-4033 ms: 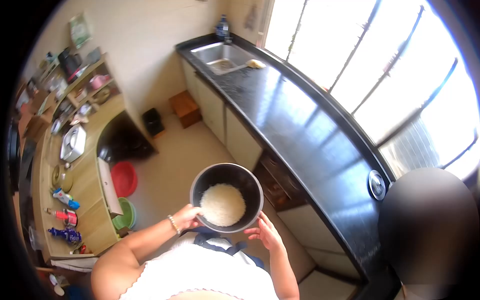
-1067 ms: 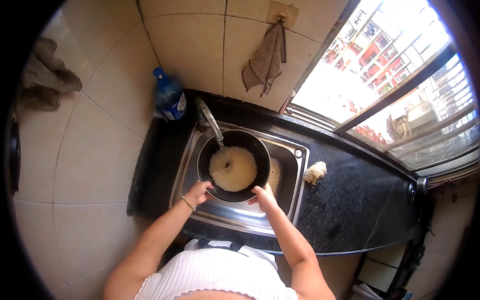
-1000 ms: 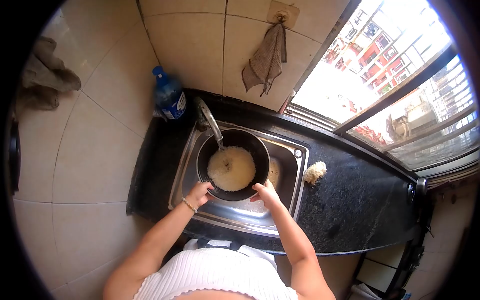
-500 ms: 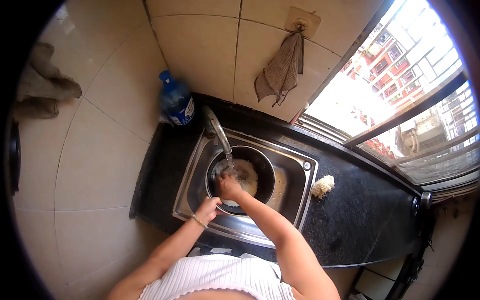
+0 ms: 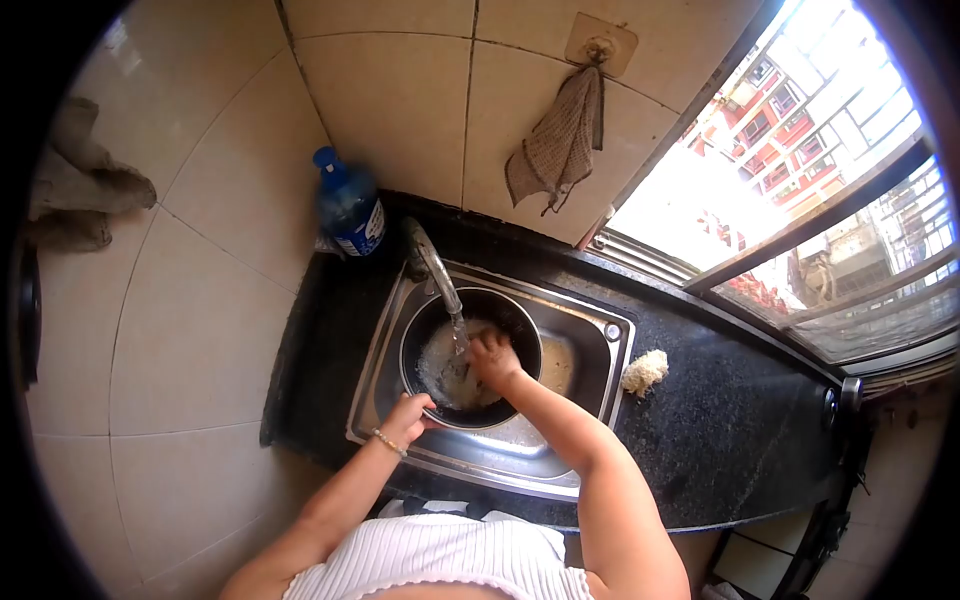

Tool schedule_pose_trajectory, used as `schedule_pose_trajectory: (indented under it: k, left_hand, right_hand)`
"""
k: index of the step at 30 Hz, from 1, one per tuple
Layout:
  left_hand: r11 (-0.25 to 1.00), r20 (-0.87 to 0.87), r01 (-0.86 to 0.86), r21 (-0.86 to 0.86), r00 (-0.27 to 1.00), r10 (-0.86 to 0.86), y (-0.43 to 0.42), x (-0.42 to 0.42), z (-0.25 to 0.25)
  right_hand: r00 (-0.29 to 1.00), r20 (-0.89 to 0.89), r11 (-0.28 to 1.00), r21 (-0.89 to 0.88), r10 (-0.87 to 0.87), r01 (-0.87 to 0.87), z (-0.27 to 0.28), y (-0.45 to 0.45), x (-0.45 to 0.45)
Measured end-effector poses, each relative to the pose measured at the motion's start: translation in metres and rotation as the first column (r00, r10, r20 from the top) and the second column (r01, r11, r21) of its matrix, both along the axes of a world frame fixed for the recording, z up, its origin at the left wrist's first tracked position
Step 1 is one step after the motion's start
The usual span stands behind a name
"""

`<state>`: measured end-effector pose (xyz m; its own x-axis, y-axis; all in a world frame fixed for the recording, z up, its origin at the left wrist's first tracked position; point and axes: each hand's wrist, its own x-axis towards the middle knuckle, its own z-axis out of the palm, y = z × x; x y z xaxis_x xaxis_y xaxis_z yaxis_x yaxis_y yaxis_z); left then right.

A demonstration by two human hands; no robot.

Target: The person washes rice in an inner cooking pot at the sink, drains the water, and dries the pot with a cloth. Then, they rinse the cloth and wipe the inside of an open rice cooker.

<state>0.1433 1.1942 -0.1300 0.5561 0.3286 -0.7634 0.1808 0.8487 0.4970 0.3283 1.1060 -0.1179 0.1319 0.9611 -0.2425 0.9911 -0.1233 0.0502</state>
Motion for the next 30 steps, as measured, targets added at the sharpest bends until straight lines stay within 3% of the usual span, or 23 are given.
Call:
schedule_pose_trajectory:
  k: [2, 4, 5, 8, 9, 12, 13, 14, 16, 18, 19, 22, 23, 24, 26, 27, 28, 30]
  left_hand:
    - [1.0, 0.017, -0.008, -0.008, 1.0, 0.008, 0.0, 0.002, -0.006]
    - [0.999, 0.022, 0.016, -0.028, 1.0, -0.015, -0.001, 0.001, -0.021]
    - [0.999, 0.014, 0.025, -0.033, 1.0, -0.024, -0.001, 0.002, -0.017]
    - [0.998, 0.005, 0.044, -0.043, 0.999, -0.044, -0.004, 0.002, -0.008]
    - [0.998, 0.009, 0.048, -0.044, 0.999, -0.047, -0.007, 0.0, -0.009]
    - [0.999, -0.006, 0.048, -0.024, 0.999, -0.048, -0.01, 0.003, -0.01]
    - [0.998, -0.016, 0.06, -0.026, 0.998, -0.061, -0.009, 0.004, -0.01]
    - [0.997, -0.024, 0.074, -0.027, 0.997, -0.075, -0.007, 0.006, -0.01]
    - [0.999, 0.005, 0.015, -0.036, 1.0, -0.015, -0.006, 0.005, -0.011]
    - [0.999, 0.011, 0.008, -0.044, 1.0, -0.008, -0.003, 0.0, -0.005]
    - [0.999, 0.021, 0.005, -0.038, 1.0, -0.004, -0.003, -0.001, -0.005]
    - [0.997, -0.027, 0.062, -0.05, 0.998, -0.063, -0.004, 0.003, -0.007]
    - [0.998, 0.013, 0.047, -0.047, 0.999, -0.046, -0.004, 0.005, -0.008]
    - [0.998, -0.002, 0.051, -0.042, 0.999, -0.052, -0.004, 0.003, -0.009]
    - [0.998, -0.027, 0.061, -0.035, 0.998, -0.062, -0.003, 0.001, -0.005]
    - [0.998, 0.015, 0.055, -0.039, 0.998, -0.054, -0.002, -0.001, -0.006]
    - [0.998, 0.014, 0.052, -0.04, 0.999, -0.051, -0.001, -0.003, -0.008]
    - [0.998, 0.015, 0.047, -0.042, 0.999, -0.046, 0.0, -0.003, -0.011]
  right_hand:
    - [0.929, -0.014, 0.913, -0.188, -0.371, 0.362, -0.013, 0.0, -0.013]
    - [0.912, -0.267, 0.897, -0.399, -0.31, 0.188, 0.01, -0.003, -0.035]
    - [0.896, -0.432, 0.938, -0.342, -0.103, -0.057, 0.008, -0.006, -0.036]
    - [0.952, -0.195, 0.861, -0.497, -0.238, 0.113, 0.011, -0.005, -0.01]
    - [0.906, -0.143, 0.865, -0.388, -0.398, 0.319, 0.0, -0.002, 0.0]
    - [0.87, -0.279, 0.906, -0.248, -0.406, 0.343, -0.006, 0.019, -0.013]
    - [0.909, -0.342, 0.971, -0.112, -0.239, 0.213, -0.005, 0.018, -0.028]
    - [0.846, -0.495, 0.963, -0.257, -0.199, 0.076, -0.006, 0.017, -0.037]
    - [0.876, -0.481, 0.918, -0.334, 0.03, -0.214, -0.039, -0.004, -0.029]
    - [0.972, -0.23, 0.9, -0.431, -0.046, -0.06, -0.027, -0.016, -0.006]
    - [0.971, -0.155, 0.903, -0.418, -0.18, 0.1, -0.03, -0.008, 0.001]
    - [0.942, -0.228, 0.954, -0.23, -0.246, 0.193, -0.009, 0.014, -0.021]
    - [0.917, -0.392, 0.971, -0.237, -0.072, -0.025, -0.003, 0.018, -0.027]
    - [0.78, -0.612, 0.989, 0.022, 0.13, -0.148, -0.023, 0.014, -0.028]
    - [0.623, -0.768, 0.988, -0.142, -0.144, 0.053, -0.03, 0.017, -0.013]
    - [0.498, -0.773, 0.913, -0.261, -0.393, 0.314, -0.011, 0.024, -0.006]
    - [0.31, -0.742, 0.755, -0.382, -0.595, 0.534, 0.009, 0.031, 0.002]
    - [-0.095, -0.842, 0.632, -0.468, -0.531, 0.618, 0.002, 0.036, 0.018]
